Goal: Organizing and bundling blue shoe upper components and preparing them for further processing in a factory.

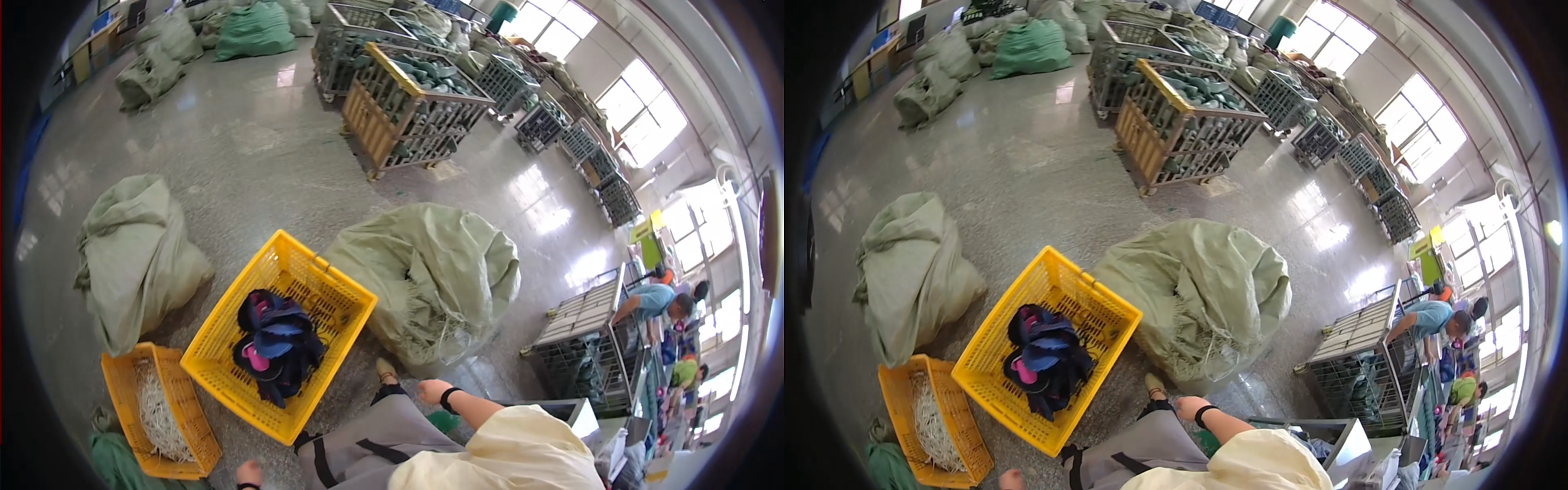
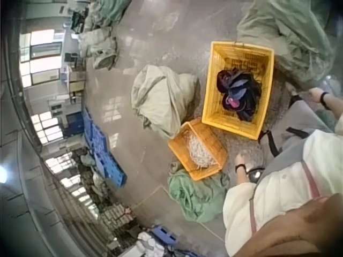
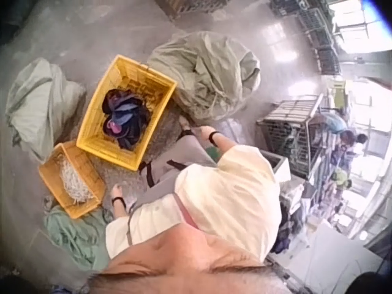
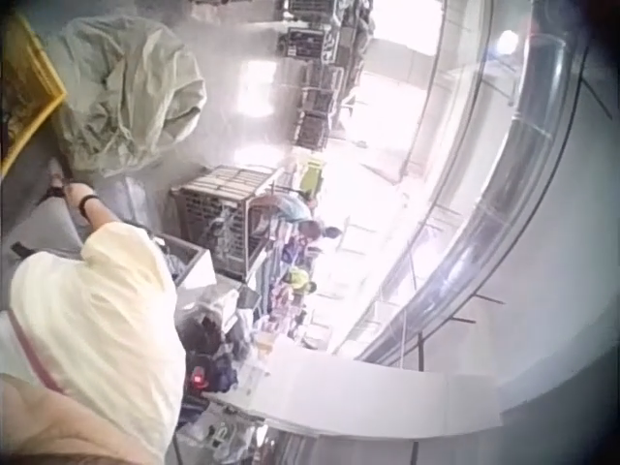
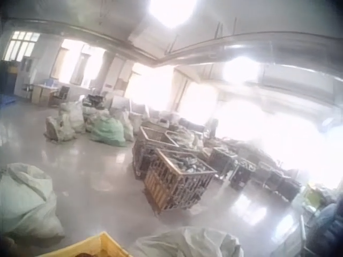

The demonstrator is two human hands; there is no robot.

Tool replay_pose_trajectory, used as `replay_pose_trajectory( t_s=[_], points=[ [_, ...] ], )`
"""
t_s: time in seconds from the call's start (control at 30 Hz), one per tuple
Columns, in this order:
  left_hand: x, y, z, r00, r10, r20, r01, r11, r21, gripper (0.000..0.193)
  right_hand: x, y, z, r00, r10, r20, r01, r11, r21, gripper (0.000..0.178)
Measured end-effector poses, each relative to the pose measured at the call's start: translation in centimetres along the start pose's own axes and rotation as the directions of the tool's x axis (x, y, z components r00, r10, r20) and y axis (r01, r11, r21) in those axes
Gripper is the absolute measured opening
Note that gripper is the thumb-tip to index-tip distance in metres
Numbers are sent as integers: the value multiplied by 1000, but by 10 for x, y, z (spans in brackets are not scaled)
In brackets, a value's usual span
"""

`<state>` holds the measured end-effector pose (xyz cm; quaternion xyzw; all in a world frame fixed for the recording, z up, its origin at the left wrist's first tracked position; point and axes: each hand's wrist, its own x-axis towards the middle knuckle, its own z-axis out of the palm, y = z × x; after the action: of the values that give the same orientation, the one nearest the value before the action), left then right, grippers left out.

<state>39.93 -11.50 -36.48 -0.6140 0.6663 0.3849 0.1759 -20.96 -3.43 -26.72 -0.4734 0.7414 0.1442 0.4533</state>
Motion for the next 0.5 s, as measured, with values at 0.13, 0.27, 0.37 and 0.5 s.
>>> replay_pose_trajectory(
  t_s=[0.13,0.27,0.37,0.5],
  points=[
    [-20,62,-47,932,-259,-254,262,965,-25,25,35,117,-52,945,310,-103,-306,951,53,44],
    [-41,174,2,953,-205,-222,190,978,-89,24,101,220,-125,769,571,-286,-503,818,279,43],
    [-40,273,49,994,-77,80,88,985,-146,30,133,318,-181,796,534,-286,-369,802,470,39],
    [-39,431,52,964,179,199,-142,973,-184,29,166,363,-190,854,495,-160,-390,813,431,34]
  ],
)
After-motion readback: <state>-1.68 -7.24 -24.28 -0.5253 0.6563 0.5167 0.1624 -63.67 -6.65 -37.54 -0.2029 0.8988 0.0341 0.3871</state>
